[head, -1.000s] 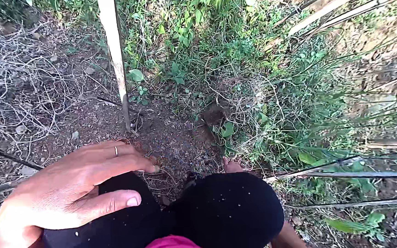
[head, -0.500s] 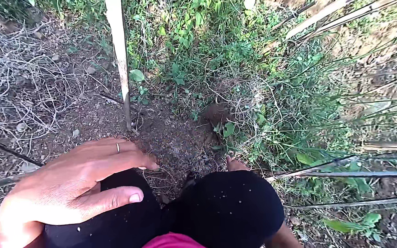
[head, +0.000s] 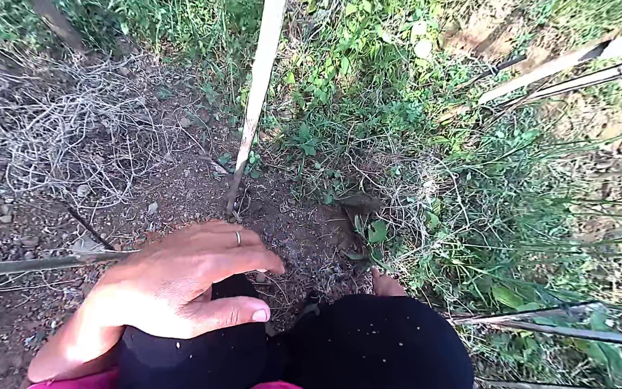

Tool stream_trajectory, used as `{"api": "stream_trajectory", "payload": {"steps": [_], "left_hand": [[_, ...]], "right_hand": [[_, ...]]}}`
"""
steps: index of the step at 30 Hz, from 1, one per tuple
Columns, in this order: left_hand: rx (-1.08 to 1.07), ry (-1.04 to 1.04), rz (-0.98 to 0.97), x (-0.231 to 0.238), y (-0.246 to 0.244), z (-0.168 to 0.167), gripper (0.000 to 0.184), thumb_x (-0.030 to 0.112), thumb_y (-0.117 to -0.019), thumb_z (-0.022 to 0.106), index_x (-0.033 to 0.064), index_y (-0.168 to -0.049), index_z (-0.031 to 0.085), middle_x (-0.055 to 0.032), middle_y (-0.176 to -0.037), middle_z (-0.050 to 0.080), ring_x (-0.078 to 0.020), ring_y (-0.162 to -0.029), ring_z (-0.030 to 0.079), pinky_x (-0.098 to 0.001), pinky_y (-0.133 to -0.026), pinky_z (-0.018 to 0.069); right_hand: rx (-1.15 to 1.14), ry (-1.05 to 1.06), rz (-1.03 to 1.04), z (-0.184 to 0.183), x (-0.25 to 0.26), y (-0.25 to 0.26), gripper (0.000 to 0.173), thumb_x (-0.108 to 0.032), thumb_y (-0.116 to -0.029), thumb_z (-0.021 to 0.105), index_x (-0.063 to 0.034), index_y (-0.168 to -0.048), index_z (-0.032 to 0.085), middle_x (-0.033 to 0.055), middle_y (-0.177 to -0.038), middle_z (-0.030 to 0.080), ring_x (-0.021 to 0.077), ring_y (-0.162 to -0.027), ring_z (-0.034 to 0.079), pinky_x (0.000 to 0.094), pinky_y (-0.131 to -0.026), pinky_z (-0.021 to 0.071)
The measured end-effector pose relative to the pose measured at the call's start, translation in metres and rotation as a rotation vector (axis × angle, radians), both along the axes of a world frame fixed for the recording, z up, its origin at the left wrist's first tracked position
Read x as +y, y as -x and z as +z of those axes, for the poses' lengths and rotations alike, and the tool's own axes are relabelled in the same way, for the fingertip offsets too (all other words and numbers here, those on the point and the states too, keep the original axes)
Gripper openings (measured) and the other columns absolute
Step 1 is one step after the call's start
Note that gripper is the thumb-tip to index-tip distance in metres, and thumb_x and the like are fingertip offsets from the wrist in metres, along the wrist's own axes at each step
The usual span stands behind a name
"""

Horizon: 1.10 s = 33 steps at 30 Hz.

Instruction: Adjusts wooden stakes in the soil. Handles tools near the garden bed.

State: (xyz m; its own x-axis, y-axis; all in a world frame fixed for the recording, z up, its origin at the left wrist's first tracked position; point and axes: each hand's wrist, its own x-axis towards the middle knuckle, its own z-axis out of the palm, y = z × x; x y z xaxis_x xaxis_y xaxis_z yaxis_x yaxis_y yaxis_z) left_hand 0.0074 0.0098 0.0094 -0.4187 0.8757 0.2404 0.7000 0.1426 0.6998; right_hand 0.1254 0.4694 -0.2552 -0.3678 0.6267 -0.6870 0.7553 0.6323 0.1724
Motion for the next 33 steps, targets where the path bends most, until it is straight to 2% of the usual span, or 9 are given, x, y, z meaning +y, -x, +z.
{"api": "stream_trajectory", "payload": {"steps": [5,7,10,12,15,21,28,31,33], "left_hand": [[-0.126,-0.150,-0.043,-0.025,-0.001,-0.004,0.046,0.049,-0.1063,0.049,0.0100,-0.123,0.068,-0.0006,-0.111,0.072,-0.0072,-0.112,0.063,-0.0269,-0.099,0.0505],[-0.184,-0.299,-0.005,-0.035,-0.006,-0.008,0.036,0.040,-0.1068,0.053,0.0093,-0.117,0.070,0.0004,-0.110,0.073,-0.0076,-0.113,0.065,-0.0289,-0.103,0.0513],[-0.204,-0.473,0.115,-0.043,-0.015,-0.010,0.027,0.030,-0.1049,0.059,0.0071,-0.109,0.071,0.0005,-0.105,0.075,-0.0081,-0.106,0.068,-0.0310,-0.101,0.0535],[-0.207,-0.444,0.116,-0.050,-0.021,-0.010,0.034,0.039,-0.1035,0.060,0.0089,-0.113,0.070,-0.0001,-0.106,0.074,-0.0089,-0.108,0.067,-0.0323,-0.103,0.0523],[-0.240,-0.342,-0.015,-0.061,-0.023,-0.011,0.055,0.058,-0.1019,0.050,0.0113,-0.120,0.071,-0.0045,-0.105,0.073,-0.0132,-0.107,0.065,-0.0350,-0.103,0.0485],[-0.196,-0.336,-0.025,-0.061,-0.017,-0.017,0.056,0.057,-0.1033,0.045,0.0107,-0.120,0.072,-0.0088,-0.103,0.074,-0.0201,-0.106,0.066,-0.0400,-0.102,0.0486],[-0.239,-0.397,-0.011,-0.065,-0.007,-0.028,0.055,0.054,-0.1039,0.049,0.0057,-0.116,0.073,-0.0113,-0.097,0.073,-0.0217,-0.102,0.068,-0.0376,-0.103,0.0482],[-0.259,-0.403,-0.003,-0.069,-0.001,-0.035,0.057,0.055,-0.1040,0.047,0.0054,-0.117,0.072,-0.0117,-0.097,0.073,-0.0221,-0.104,0.067,-0.0364,-0.107,0.0452],[-0.275,-0.411,-0.011,-0.065,0.005,-0.039,0.056,0.054,-0.1036,0.049,0.0052,-0.117,0.072,-0.0115,-0.096,0.072,-0.0225,-0.103,0.067,-0.0367,-0.106,0.0458]], "right_hand": [[-0.008,0.247,0.080,0.039,-0.042,0.012,0.076,-0.051,-0.1124,0.018,0.0102,-0.138,0.056,0.0334,-0.143,0.055,0.0440,-0.139,0.051,0.0602,-0.116,0.0345],[0.086,0.411,0.195,0.041,-0.049,0.026,0.077,-0.052,-0.1120,0.018,0.0088,-0.121,0.064,0.0299,-0.109,0.067,0.0418,-0.102,0.066,0.0609,-0.093,0.0496],[0.079,0.610,0.294,0.059,-0.068,0.091,0.079,-0.057,-0.1101,0.012,0.0044,-0.111,0.062,0.0117,-0.079,0.061,0.0213,-0.062,0.058,0.0428,-0.063,0.0523],[0.044,0.555,0.467,0.091,-0.093,0.143,0.079,-0.056,-0.1106,0.012,0.0057,-0.119,0.060,0.0179,-0.088,0.063,0.0270,-0.070,0.062,0.0466,-0.071,0.0541],[0.037,0.374,0.756,0.129,-0.133,0.205,0.076,-0.052,-0.1118,0.019,0.0098,-0.131,0.059,0.0354,-0.118,0.064,0.0493,-0.112,0.064,0.0659,-0.099,0.0452],[-0.047,0.194,1.071,0.078,-0.179,0.253,0.076,-0.060,-0.1089,0.023,0.0014,-0.139,0.055,0.0330,-0.129,0.063,0.0512,-0.125,0.059,0.0701,-0.100,0.0446],[-0.069,0.013,0.557,0.030,-0.057,0.266,0.085,-0.054,-0.1106,0.009,0.0126,-0.137,0.054,0.0362,-0.140,0.055,0.0485,-0.132,0.055,0.0661,-0.107,0.0415],[0.146,0.111,0.208,0.029,-0.046,0.249,0.083,-0.050,-0.1115,0.006,0.0135,-0.127,0.057,0.0316,-0.113,0.066,0.0402,-0.099,0.068,0.0574,-0.090,0.0521],[0.369,0.257,-0.006,0.016,-0.074,0.225,0.080,-0.051,-0.1107,0.001,0.0067,-0.102,0.056,0.0126,-0.070,0.057,0.0235,-0.057,0.060,0.0439,-0.060,0.0547]]}}
